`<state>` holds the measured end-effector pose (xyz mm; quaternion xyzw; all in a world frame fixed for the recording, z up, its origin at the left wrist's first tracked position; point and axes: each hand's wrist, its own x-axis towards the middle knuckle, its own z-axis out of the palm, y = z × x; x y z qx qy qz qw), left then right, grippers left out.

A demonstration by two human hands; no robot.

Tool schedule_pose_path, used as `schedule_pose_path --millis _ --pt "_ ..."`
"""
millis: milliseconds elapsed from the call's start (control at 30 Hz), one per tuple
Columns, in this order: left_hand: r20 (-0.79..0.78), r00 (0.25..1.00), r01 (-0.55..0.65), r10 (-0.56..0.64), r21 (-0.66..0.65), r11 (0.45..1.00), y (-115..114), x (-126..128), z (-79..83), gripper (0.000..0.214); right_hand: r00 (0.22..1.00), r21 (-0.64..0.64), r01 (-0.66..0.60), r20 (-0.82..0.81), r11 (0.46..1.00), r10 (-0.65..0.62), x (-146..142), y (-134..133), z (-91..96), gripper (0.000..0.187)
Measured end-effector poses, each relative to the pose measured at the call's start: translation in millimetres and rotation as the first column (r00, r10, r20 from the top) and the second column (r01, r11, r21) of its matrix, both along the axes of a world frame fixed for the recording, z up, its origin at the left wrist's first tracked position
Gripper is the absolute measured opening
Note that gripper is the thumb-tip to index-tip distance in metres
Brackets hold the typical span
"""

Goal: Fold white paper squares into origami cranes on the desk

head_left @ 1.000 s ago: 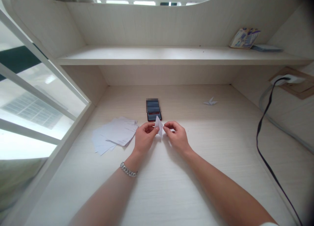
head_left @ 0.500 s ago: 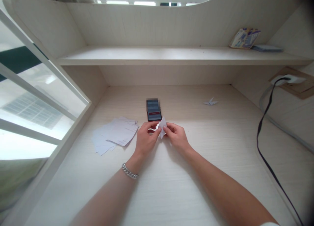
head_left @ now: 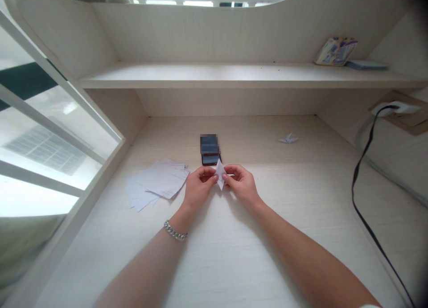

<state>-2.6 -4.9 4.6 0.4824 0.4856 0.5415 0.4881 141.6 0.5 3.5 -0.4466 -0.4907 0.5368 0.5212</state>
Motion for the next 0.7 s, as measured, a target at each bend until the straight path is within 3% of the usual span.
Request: schedule_pose_path --millis 300,433,600,700 --pt "-0.191 0.981 -0.019 0.037 0.095 0.995 -2.7 0.2 3.4 0.014 0.991 -0.115 -0.079 -0.117 0.99 0.066 4.8 0.7 5.8 0.025" --pt "-0.21 0.977 -0.01 0.033 0.11 0.994 -3.6 -0.9 6.0 0.016 0.995 -0.113 -0.075 -0.067 0.991 0.068 4.0 1.8 5.9 0.024" --pt "-0.067 0.998 0.002 -0.002 0.006 1.0 -2.5 -0.5 5.1 0.014 0.996 -0.101 -0.078 -0.048 0.992 0.074 2.3 2.2 1.2 0.027" --pt "0.024 1.0 -0.019 0.019 -0.023 1.0 -2.5 1.5 4.9 0.025 0.995 -0.09 -0.084 -0.052 0.992 0.08 2.2 1.3 -0.3 0.029"
